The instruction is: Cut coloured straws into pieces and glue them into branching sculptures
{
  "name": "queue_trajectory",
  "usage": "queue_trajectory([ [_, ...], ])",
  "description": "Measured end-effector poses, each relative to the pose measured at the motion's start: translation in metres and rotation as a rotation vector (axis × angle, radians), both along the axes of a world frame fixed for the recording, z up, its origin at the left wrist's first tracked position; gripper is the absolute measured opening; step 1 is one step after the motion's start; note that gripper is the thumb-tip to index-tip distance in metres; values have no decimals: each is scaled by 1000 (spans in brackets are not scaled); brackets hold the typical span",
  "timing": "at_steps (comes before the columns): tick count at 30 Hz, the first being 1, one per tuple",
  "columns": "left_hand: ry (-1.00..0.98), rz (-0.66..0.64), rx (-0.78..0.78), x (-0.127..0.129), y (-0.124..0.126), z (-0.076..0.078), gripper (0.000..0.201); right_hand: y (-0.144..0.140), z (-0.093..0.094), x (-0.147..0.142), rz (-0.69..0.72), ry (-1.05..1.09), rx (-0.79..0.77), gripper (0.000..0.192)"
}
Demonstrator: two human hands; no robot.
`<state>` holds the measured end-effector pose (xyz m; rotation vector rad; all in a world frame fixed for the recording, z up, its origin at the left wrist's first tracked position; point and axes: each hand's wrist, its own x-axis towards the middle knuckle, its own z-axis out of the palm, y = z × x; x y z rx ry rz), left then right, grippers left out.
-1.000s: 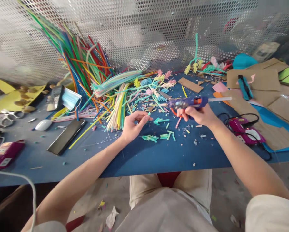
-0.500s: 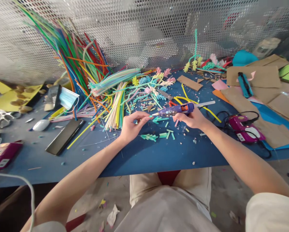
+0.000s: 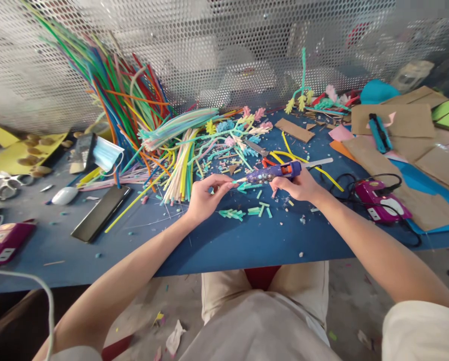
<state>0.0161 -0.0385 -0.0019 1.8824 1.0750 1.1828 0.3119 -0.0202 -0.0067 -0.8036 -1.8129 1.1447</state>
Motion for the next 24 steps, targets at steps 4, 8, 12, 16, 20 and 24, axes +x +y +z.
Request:
queue_trajectory([
  [4, -8, -8, -6, 0, 0, 2, 31, -1, 3, -1, -11, -42, 5, 42],
  [8, -11, -6, -13, 0, 0, 2, 33, 1, 0, 1, -26, -45, -11, 41],
  [12, -5, -6, -17, 0, -1, 1, 34, 1, -2, 2, -20, -28, -5, 41],
  [16, -11, -3, -21, 0, -2, 1, 33, 2, -3, 3, -9, -31, 8, 41],
  [20, -9, -8, -26, 0, -2, 1, 33, 2, -3, 3, -7, -32, 6, 41],
  [24, -2, -18, -34, 0, -1, 0, 34, 1, -2, 2, -21, -45, -1, 43],
])
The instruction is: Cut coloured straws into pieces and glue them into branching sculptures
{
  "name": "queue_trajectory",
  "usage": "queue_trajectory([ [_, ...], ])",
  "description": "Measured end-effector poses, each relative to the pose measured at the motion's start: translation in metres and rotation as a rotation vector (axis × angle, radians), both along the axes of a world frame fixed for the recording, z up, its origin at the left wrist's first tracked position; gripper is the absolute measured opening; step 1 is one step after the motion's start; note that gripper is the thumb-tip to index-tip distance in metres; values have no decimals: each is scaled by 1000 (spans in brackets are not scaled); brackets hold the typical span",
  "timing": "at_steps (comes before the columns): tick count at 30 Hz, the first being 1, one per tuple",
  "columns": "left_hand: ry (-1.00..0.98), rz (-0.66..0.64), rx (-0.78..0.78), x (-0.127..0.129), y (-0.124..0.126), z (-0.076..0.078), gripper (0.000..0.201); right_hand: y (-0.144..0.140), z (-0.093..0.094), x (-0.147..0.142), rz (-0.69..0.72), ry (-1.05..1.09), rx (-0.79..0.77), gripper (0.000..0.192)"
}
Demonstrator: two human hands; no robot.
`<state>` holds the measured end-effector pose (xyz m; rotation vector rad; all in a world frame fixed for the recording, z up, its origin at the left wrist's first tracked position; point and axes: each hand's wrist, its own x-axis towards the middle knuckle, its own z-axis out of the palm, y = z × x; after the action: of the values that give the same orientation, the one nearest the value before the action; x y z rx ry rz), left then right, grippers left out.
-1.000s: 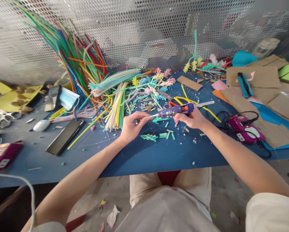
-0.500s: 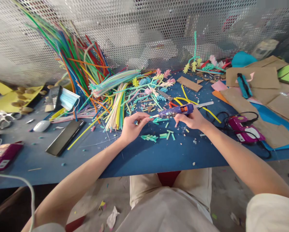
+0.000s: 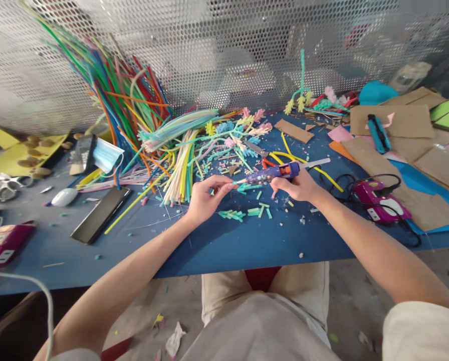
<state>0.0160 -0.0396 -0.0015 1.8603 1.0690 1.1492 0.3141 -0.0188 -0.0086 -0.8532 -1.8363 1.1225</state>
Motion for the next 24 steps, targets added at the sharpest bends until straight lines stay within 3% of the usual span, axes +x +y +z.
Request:
queue_trajectory([
  [17, 0, -27, 10, -1, 1, -1, 31, 2, 0, 2, 19, 5, 75, 39],
  [24, -18, -50, 20, -3, 3, -5, 29, 4, 8, 5, -94, -192, 79, 48],
])
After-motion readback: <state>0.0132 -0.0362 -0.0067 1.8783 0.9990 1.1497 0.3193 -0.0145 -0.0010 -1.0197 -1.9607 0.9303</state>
